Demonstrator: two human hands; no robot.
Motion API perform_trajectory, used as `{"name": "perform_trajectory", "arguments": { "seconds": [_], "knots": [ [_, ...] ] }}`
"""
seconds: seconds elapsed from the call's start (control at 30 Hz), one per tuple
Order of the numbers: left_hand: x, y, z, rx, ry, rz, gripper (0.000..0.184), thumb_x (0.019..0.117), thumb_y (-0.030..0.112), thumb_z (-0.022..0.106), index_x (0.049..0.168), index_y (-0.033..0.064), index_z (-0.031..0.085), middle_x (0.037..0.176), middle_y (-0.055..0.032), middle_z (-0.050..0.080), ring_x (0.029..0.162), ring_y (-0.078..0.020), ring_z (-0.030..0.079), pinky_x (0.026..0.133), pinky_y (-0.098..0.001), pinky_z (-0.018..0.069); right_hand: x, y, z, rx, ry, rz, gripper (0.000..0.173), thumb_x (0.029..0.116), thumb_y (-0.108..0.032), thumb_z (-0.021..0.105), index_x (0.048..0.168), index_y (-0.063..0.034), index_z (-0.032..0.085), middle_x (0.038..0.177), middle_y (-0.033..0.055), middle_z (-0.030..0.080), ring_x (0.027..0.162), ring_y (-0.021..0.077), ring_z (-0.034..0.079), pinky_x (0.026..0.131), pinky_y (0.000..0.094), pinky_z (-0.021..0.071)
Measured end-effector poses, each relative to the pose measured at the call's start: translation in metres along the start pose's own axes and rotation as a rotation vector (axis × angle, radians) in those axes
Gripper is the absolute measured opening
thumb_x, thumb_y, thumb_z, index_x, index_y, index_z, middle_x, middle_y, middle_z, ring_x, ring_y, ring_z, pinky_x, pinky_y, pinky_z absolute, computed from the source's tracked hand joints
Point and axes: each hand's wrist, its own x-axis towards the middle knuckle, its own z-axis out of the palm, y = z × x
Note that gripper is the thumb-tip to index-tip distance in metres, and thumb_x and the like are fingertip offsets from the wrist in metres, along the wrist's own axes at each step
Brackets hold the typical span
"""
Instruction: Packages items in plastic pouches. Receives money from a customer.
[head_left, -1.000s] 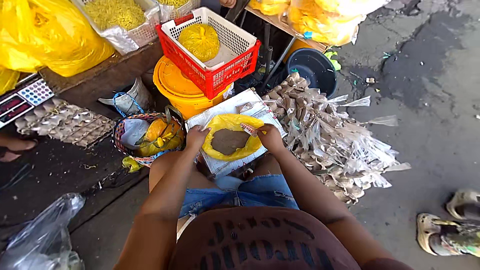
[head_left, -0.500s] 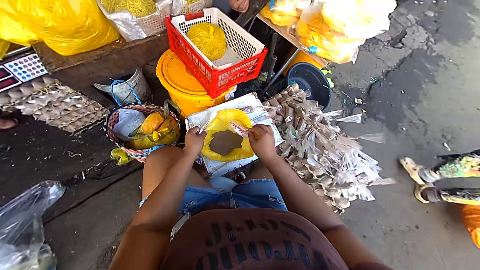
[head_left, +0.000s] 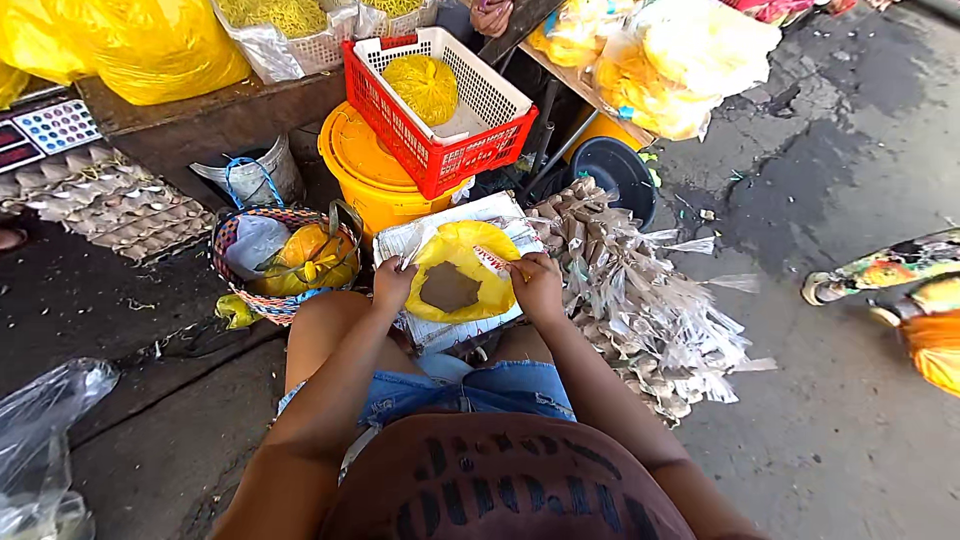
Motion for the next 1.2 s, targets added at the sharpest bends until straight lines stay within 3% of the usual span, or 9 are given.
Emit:
{"name": "perform_trajectory", "arguments": {
  "seconds": [0.23,0.33,0.43,0.5,0.67,0.77,0.83,0.93,1.2],
  "knots": [
    [-0.003,-0.002,0.000,-0.023,0.018,-0.009,0.026,0.0989,0.018,0.068,0.112,-0.0038,0.067,0.100,-0.0195,0.067,0.092,-0.0280,0.064,0.089,-0.0494,0.0509,0.006,-0.006,-0.003,0.019,-0.065,0.063,0.022,0.0995,-0.017,0.062,0.103,-0.0043,0.079,0.119,0.0179,0.071,0.117,0.0389,0.063,0.101,0.0630,0.0413],
    [-0.004,0.001,-0.002,-0.072,0.027,0.011,0.027,0.0973,0.018,0.070,0.113,-0.0038,0.068,0.104,-0.0197,0.068,0.094,-0.0270,0.065,0.090,-0.0482,0.0515,0.004,-0.005,0.006,0.090,0.112,-0.171,0.018,0.0957,-0.014,0.065,0.096,-0.0032,0.080,0.109,0.0175,0.074,0.105,0.0381,0.067,0.093,0.0606,0.0471],
    [-0.015,0.010,0.002,-0.258,0.055,-0.013,0.019,0.0965,0.014,0.071,0.109,-0.0003,0.067,0.089,-0.0077,0.064,0.071,-0.0111,0.055,0.068,-0.0297,0.0480,0.000,0.006,0.012,0.143,0.234,-0.264,0.017,0.0949,-0.012,0.065,0.095,-0.0030,0.080,0.107,0.0163,0.074,0.101,0.0353,0.068,0.090,0.0569,0.0492],
    [-0.019,0.023,-0.001,-0.339,0.048,-0.010,0.016,0.0961,0.011,0.071,0.108,-0.0003,0.067,0.086,-0.0053,0.064,0.066,-0.0073,0.053,0.063,-0.0249,0.0457,0.003,0.012,0.008,0.130,0.255,-0.256,0.017,0.0941,-0.012,0.066,0.093,-0.0029,0.080,0.105,0.0164,0.074,0.100,0.0362,0.068,0.089,0.0574,0.0491],
    [-0.013,0.016,-0.006,-0.261,0.036,-0.001,0.020,0.0954,0.015,0.073,0.108,-0.0001,0.069,0.095,-0.0103,0.068,0.082,-0.0139,0.061,0.078,-0.0344,0.0515,-0.008,0.034,0.000,0.050,0.063,-0.016,0.020,0.0969,-0.014,0.065,0.100,-0.0016,0.080,0.113,0.0206,0.073,0.110,0.0419,0.065,0.097,0.0597,0.0471],
    [-0.016,0.017,-0.004,-0.182,-0.010,0.107,0.018,0.0927,0.010,0.075,0.105,-0.0012,0.070,0.104,-0.0119,0.068,0.092,-0.0158,0.064,0.085,-0.0357,0.0535,-0.018,0.030,0.002,0.120,0.186,-0.102,0.016,0.0940,-0.012,0.067,0.095,-0.0020,0.080,0.106,0.0194,0.074,0.102,0.0383,0.067,0.092,0.0541,0.0511],
    [-0.024,0.025,0.000,-0.031,-0.101,0.198,0.017,0.0925,0.010,0.075,0.105,-0.0020,0.073,0.119,-0.0162,0.064,0.106,-0.0222,0.062,0.093,-0.0397,0.0521,-0.024,0.024,0.006,0.159,0.102,-0.079,0.017,0.0946,-0.012,0.067,0.097,-0.0015,0.080,0.108,0.0196,0.074,0.105,0.0385,0.067,0.095,0.0553,0.0507],
    [-0.026,0.042,0.006,0.092,-0.123,0.250,0.020,0.0954,0.014,0.073,0.107,-0.0032,0.072,0.121,-0.0184,0.063,0.106,-0.0248,0.063,0.094,-0.0417,0.0521,-0.024,0.020,0.013,0.179,-0.076,0.008,0.020,0.0966,-0.014,0.064,0.100,-0.0018,0.079,0.114,0.0193,0.073,0.113,0.0380,0.065,0.100,0.0569,0.0473],
    [-0.019,0.055,-0.003,0.264,-0.058,0.272,0.020,0.0972,0.014,0.071,0.106,-0.0027,0.073,0.118,-0.0198,0.065,0.107,-0.0294,0.063,0.097,-0.0466,0.0509,-0.030,0.015,0.016,0.160,-0.051,0.041,0.020,0.0960,-0.017,0.066,0.099,-0.0030,0.080,0.109,0.0208,0.072,0.107,0.0382,0.065,0.097,0.0535,0.0489]
  ]
}}
